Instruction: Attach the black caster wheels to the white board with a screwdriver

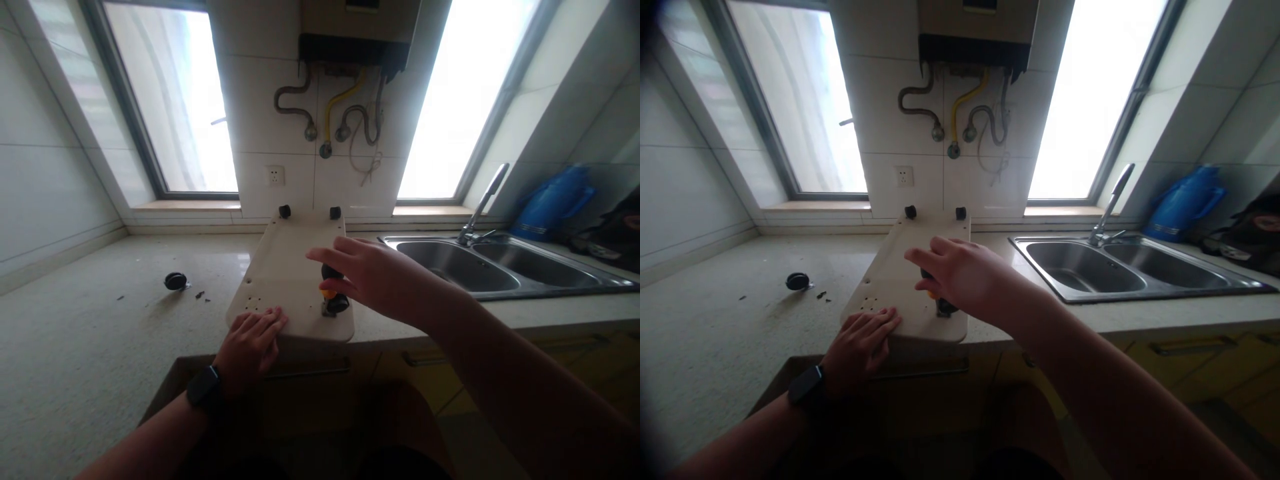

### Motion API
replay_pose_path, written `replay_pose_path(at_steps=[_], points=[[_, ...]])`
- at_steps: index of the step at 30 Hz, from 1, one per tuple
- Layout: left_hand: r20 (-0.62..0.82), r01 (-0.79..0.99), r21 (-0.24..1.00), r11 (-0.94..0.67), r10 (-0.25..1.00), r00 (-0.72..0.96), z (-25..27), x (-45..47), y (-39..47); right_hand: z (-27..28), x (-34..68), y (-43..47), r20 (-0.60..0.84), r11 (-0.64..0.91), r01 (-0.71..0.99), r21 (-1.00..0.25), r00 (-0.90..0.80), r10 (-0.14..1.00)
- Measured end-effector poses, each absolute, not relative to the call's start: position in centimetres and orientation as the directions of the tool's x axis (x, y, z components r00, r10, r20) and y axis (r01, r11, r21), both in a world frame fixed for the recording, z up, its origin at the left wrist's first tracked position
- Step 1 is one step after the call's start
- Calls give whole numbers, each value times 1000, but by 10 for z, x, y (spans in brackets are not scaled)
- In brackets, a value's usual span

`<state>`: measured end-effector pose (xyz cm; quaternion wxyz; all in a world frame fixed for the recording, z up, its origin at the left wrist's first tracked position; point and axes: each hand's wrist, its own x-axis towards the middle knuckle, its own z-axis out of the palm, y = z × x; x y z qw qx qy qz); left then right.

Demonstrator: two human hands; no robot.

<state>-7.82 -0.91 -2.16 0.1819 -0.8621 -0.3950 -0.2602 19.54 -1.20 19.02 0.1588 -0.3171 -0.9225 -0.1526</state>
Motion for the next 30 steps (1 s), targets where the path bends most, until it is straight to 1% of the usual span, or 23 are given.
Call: replay_pose_path(at_steps=[2,4,7,9,11,15,17,18,20,23,25,27,30], points=[[590,773,-114,-624,584,558,-22,-79,-9,188,194,-10,429,762,629,152,-737,522],[587,771,-123,-625,581,564,-21,-80,-8,187,196,-8,450,813,580,60,-742,496],[583,770,-125,-625,582,567,-20,-80,-8,190,200,-6,394,863,495,-104,-776,492],[583,769,-120,-628,582,567,-18,-79,-9,192,203,-4,354,846,505,-170,-770,531],[588,770,-102,-629,587,557,-15,-79,-10,192,204,-1,379,829,534,-164,-742,553],[565,778,-20,-627,635,526,-2,-77,-8,185,201,6,498,816,573,-67,-690,526],[543,778,72,-624,679,495,10,-72,-5,181,198,8,534,797,602,-44,-660,528],[532,770,141,-623,703,472,17,-68,-4,180,196,8,548,788,615,-34,-648,530],[514,713,327,-620,750,416,32,-55,-1,177,192,7,571,768,641,-16,-624,533],[490,530,600,-599,799,349,51,-28,5,173,184,5,598,716,698,8,-577,556],[487,386,734,-558,830,273,58,-8,11,171,179,4,622,665,746,26,-533,573],[481,258,815,-519,854,199,61,9,19,169,175,3,639,620,783,41,-498,586],[500,112,850,-514,856,130,60,23,28,170,176,1,630,577,816,30,-463,623]])
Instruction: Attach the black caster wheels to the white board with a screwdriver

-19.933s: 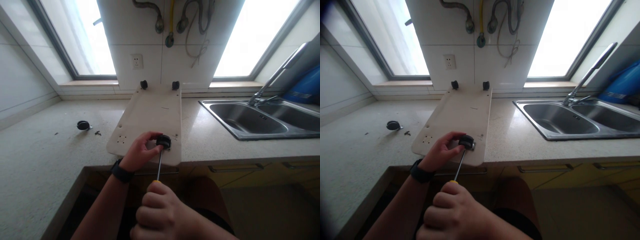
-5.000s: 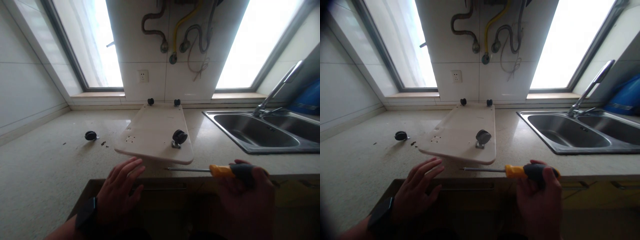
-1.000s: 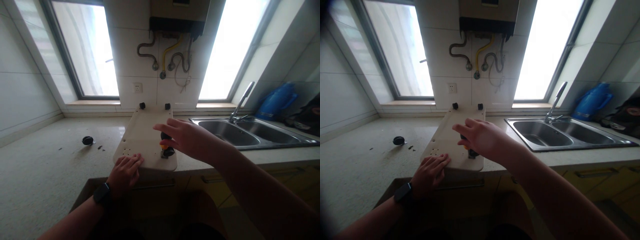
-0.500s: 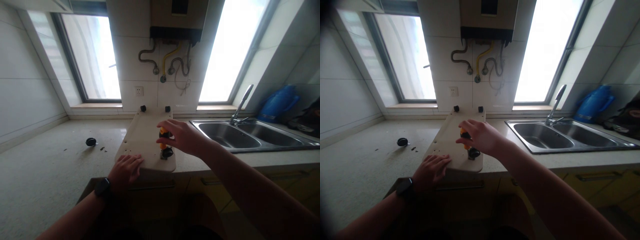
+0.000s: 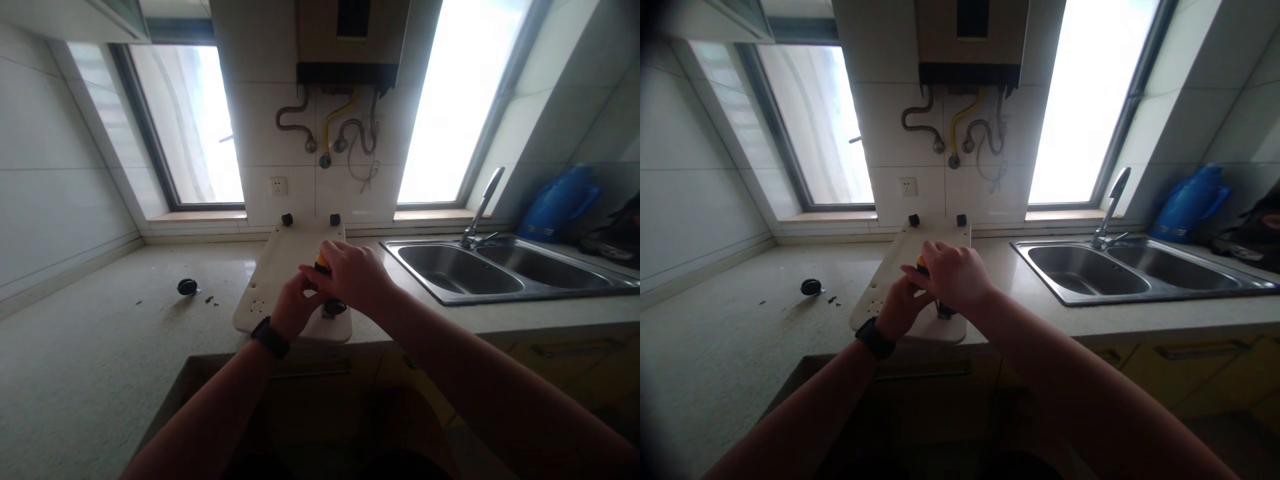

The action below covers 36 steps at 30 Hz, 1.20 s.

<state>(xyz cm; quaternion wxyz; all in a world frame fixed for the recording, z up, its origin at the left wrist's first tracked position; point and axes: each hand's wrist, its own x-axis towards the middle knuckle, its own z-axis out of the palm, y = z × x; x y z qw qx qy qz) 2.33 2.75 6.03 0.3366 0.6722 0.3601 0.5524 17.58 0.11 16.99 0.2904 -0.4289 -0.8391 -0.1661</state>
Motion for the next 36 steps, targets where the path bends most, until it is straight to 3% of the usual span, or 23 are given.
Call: replay_pose_path(at_steps=[2,5,7,9,15,19,23,29,36], points=[[513,66,847,-527,844,160,60,25,30,175,183,0,601,626,779,-39,-482,638],[515,20,841,-541,812,274,63,22,31,186,200,0,470,785,565,-252,-638,610],[515,-16,837,-548,777,362,66,19,32,192,209,1,369,815,431,-387,-738,565],[514,-31,833,-553,751,415,67,17,33,195,213,3,355,811,399,-427,-751,556],[525,-50,841,-539,791,314,69,20,34,180,203,14,584,817,538,-206,-602,544],[551,88,817,-570,817,170,73,28,29,167,195,16,702,756,648,-99,-492,514],[519,169,810,-562,820,243,77,27,28,172,197,9,656,715,689,-117,-487,577],[496,82,792,-604,717,491,83,16,34,189,214,3,420,848,433,-305,-738,528],[539,140,743,-655,709,455,80,14,27,185,209,8,519,850,506,-149,-692,503]])
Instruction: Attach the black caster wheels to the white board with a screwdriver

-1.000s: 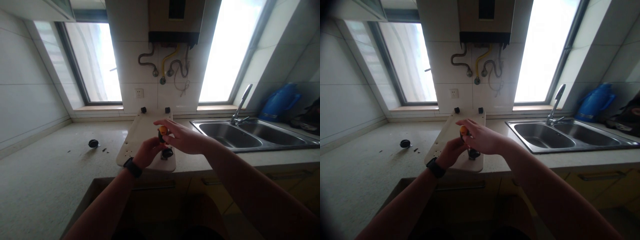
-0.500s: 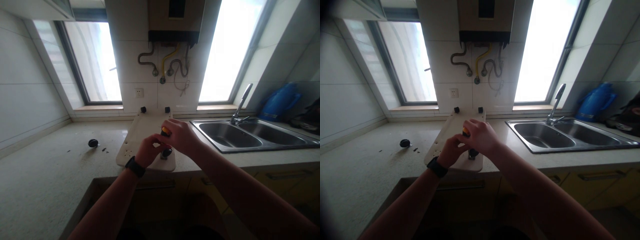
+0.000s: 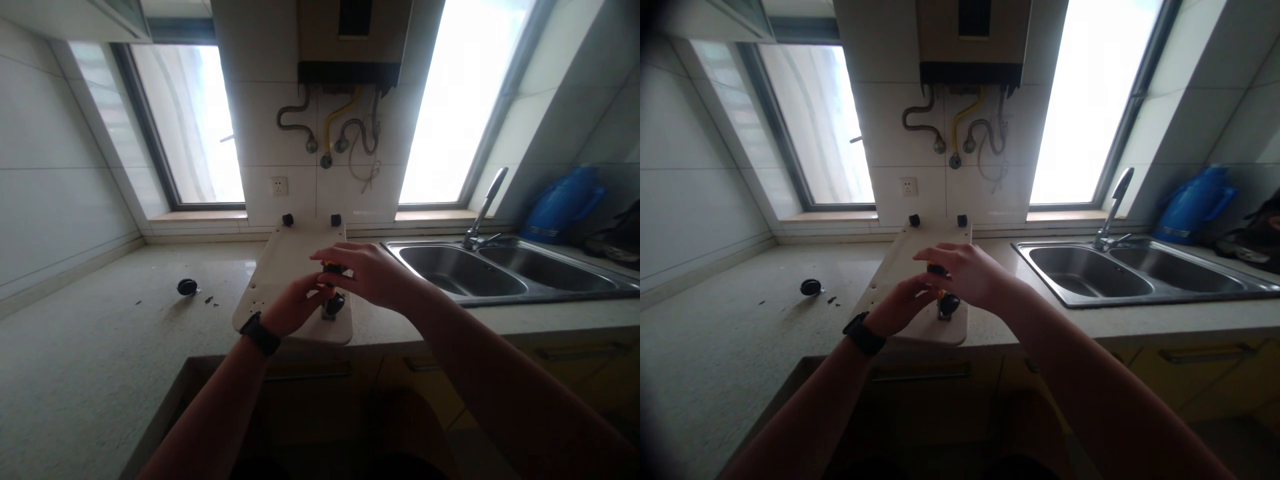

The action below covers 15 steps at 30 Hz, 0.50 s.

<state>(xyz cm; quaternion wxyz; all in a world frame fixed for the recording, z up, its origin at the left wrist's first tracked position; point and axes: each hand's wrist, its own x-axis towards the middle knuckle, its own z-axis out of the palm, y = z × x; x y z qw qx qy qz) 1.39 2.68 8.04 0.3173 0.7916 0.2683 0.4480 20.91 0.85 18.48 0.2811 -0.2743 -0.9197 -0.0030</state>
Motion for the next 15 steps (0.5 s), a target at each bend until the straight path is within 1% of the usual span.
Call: replay_pose_path(at_steps=[3,5,7,8,9,11,13,15], points=[[608,227,698,-679,730,313,78,22,23,180,202,10,559,817,573,-62,-658,504],[641,273,689,-672,740,204,77,28,22,178,197,10,584,752,659,6,-613,532],[660,289,680,-674,734,160,77,31,22,179,194,8,585,680,731,62,-579,569],[664,293,672,-680,729,167,77,31,23,180,195,7,573,665,744,64,-573,586],[664,294,665,-687,724,188,77,30,23,182,196,5,553,673,738,42,-579,600],[648,285,657,-698,716,260,78,25,24,187,202,1,489,746,664,-59,-632,601],[614,261,666,-699,712,340,80,18,25,192,210,-2,419,821,543,-179,-712,563],[582,232,684,-692,709,398,82,13,27,194,215,-2,379,856,454,-248,-768,517]])
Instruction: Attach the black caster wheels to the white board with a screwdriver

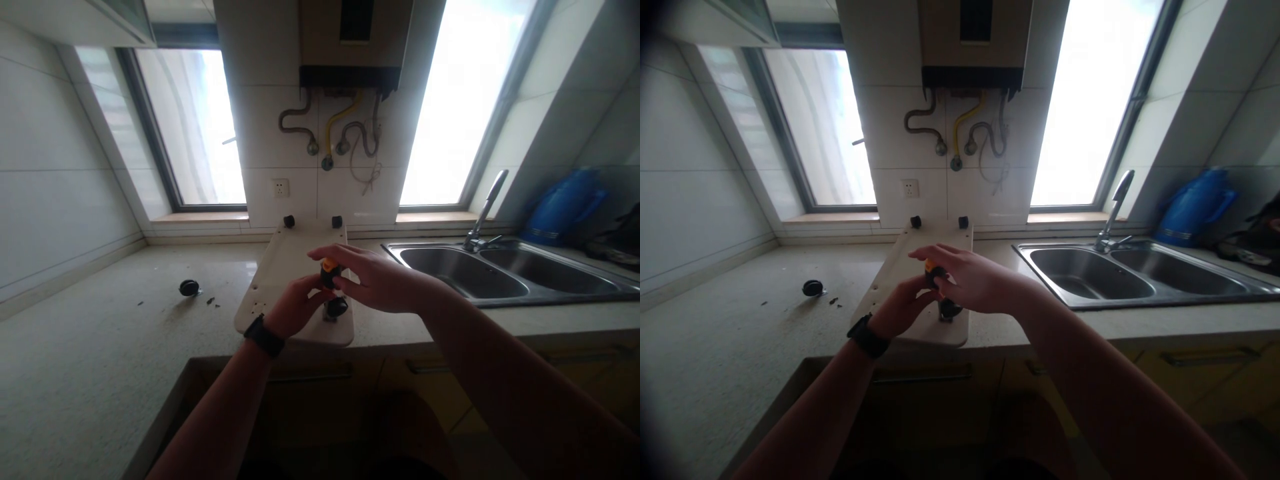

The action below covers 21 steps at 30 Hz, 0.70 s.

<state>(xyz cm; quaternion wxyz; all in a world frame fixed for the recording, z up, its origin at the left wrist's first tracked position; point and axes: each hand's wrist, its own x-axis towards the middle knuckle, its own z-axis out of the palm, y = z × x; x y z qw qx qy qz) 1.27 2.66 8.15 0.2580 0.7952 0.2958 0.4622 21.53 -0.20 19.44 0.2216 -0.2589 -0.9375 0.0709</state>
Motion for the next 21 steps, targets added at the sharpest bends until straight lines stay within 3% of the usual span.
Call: replay_pose_path(at_steps=[5,12,15,18,21], points=[[534,179,737,-652,723,438,82,10,26,192,215,6,435,857,480,-188,-742,511],[602,175,764,-621,784,154,75,26,24,187,197,4,512,753,658,5,-648,564],[592,177,775,-607,795,132,74,27,24,187,192,0,521,655,751,84,-594,613],[573,193,765,-615,786,231,77,21,23,190,196,-5,505,669,743,28,-588,632],[546,237,734,-637,760,351,83,13,22,192,206,-9,443,792,593,-144,-677,587]])
